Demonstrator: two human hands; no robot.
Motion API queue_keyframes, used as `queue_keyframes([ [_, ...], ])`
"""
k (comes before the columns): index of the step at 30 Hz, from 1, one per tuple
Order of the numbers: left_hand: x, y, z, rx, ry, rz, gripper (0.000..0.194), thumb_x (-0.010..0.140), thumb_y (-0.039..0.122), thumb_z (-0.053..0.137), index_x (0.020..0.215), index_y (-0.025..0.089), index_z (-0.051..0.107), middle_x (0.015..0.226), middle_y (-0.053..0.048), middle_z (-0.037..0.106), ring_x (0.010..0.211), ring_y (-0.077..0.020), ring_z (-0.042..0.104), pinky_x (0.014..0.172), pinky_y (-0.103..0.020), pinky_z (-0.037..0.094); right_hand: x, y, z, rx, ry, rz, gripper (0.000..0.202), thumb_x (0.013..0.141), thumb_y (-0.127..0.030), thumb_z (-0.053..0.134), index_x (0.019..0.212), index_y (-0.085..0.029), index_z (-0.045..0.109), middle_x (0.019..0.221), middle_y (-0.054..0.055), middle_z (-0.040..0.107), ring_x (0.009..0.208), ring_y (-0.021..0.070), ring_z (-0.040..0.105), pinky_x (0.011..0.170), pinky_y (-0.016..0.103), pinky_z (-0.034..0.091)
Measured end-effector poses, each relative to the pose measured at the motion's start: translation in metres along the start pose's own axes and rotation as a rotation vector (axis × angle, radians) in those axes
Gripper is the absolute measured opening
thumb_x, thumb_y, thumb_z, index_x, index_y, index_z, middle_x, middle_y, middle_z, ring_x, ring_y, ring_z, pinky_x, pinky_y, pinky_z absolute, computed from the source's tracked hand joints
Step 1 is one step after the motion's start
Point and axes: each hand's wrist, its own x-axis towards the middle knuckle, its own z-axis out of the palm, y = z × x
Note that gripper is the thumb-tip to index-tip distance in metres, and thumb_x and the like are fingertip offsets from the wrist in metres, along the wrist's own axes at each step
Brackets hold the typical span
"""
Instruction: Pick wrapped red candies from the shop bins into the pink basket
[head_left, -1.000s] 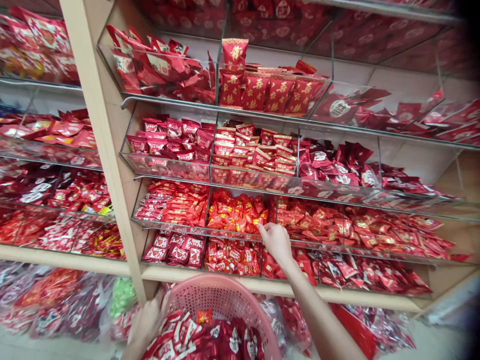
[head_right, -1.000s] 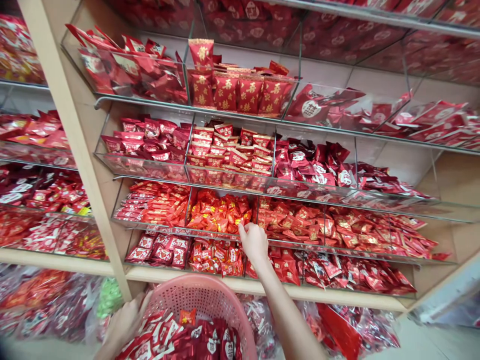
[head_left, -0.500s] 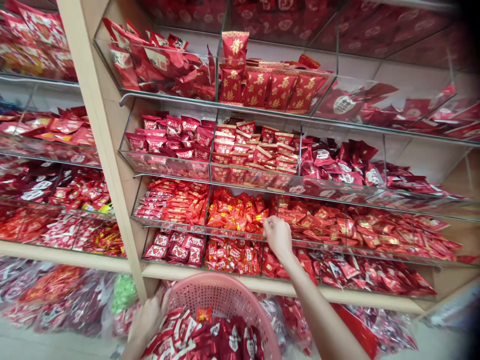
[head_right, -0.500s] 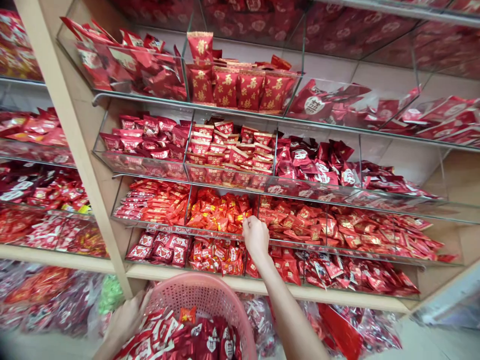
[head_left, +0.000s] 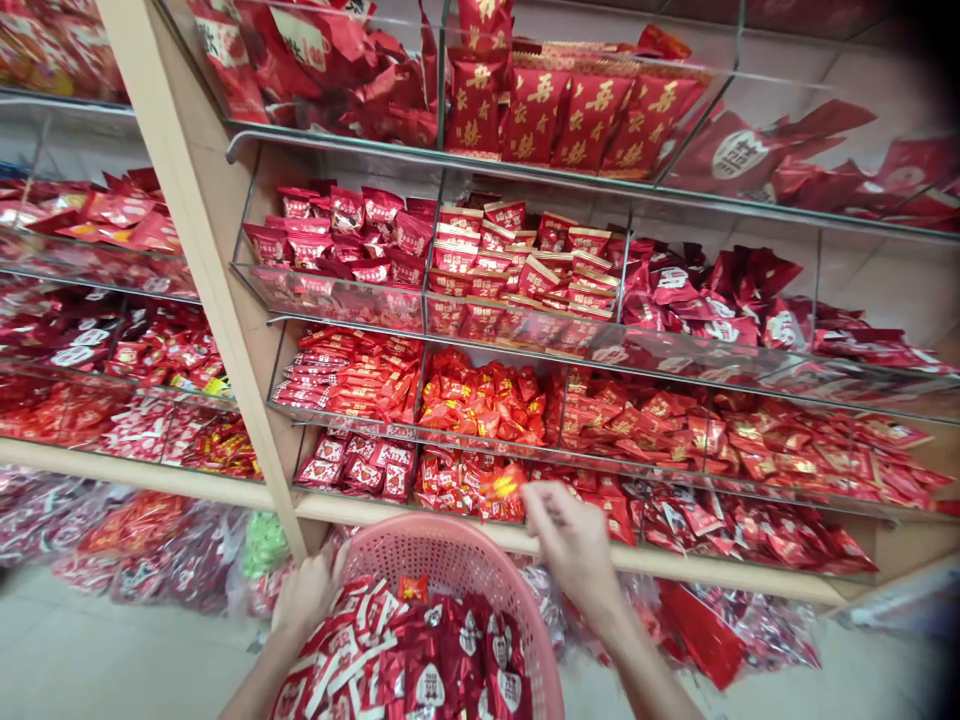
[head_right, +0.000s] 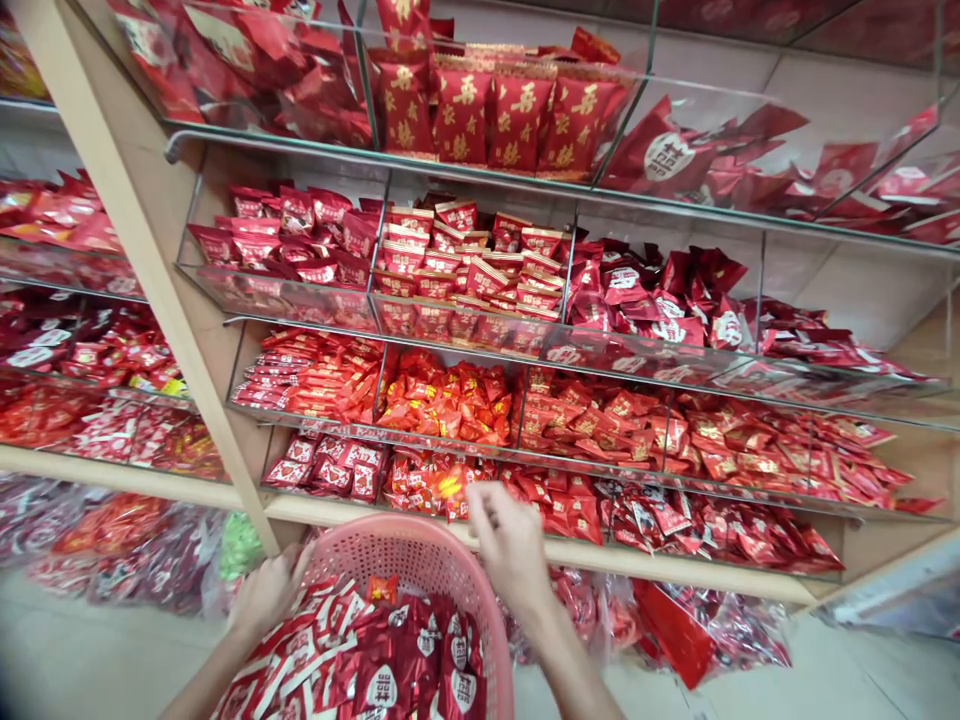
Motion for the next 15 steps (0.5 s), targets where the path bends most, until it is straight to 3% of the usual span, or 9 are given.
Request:
queue_keyframes([
  [2,0.0,0.001,-0.001,-0.014,0.011,0.0,0.044,0.089,0.041,0.018,0.103,0.017,0.053,0.084,-0.013,0.068,0.081,-0.0251,0.065,0.068,-0.033,0.045,-0.02,0.013,0.032,-0.01,-0.202,0.006,0.028,0.09,-0.033,0.037,0.077,-0.018,0.057,0.054,-0.003,0.053,0.047,0.0091,0.05,0.05,0.019,0.035],
  [7,-0.001,0.002,-0.001,-0.029,0.03,-0.005,0.044,0.089,0.042,0.016,0.098,0.018,0.052,0.081,-0.012,0.068,0.079,-0.027,0.065,0.066,-0.034,0.045,-0.041,0.054,0.109,-0.3,-0.527,0.055,0.029,0.088,-0.026,0.035,0.072,-0.018,0.058,0.066,0.003,0.062,0.061,0.014,0.057,0.057,0.023,0.036],
  [11,-0.001,0.001,-0.001,-0.033,0.036,-0.015,0.045,0.089,0.043,0.016,0.098,0.018,0.052,0.081,-0.012,0.068,0.078,-0.0268,0.066,0.066,-0.035,0.045,-0.031,0.074,0.141,-0.367,-0.777,0.052,0.023,0.084,-0.021,0.04,0.076,-0.016,0.061,0.076,0.007,0.065,0.073,0.0185,0.059,0.064,0.026,0.038],
  [15,-0.003,0.002,-0.003,-0.03,0.032,-0.025,0.046,0.089,0.042,0.016,0.1,0.017,0.053,0.083,-0.013,0.068,0.079,-0.026,0.065,0.067,-0.034,0.045,-0.021,0.09,0.159,-0.326,-0.808,0.11,0.014,0.076,-0.015,0.049,0.068,-0.015,0.061,0.071,0.006,0.063,0.073,0.0196,0.058,0.065,0.027,0.038],
])
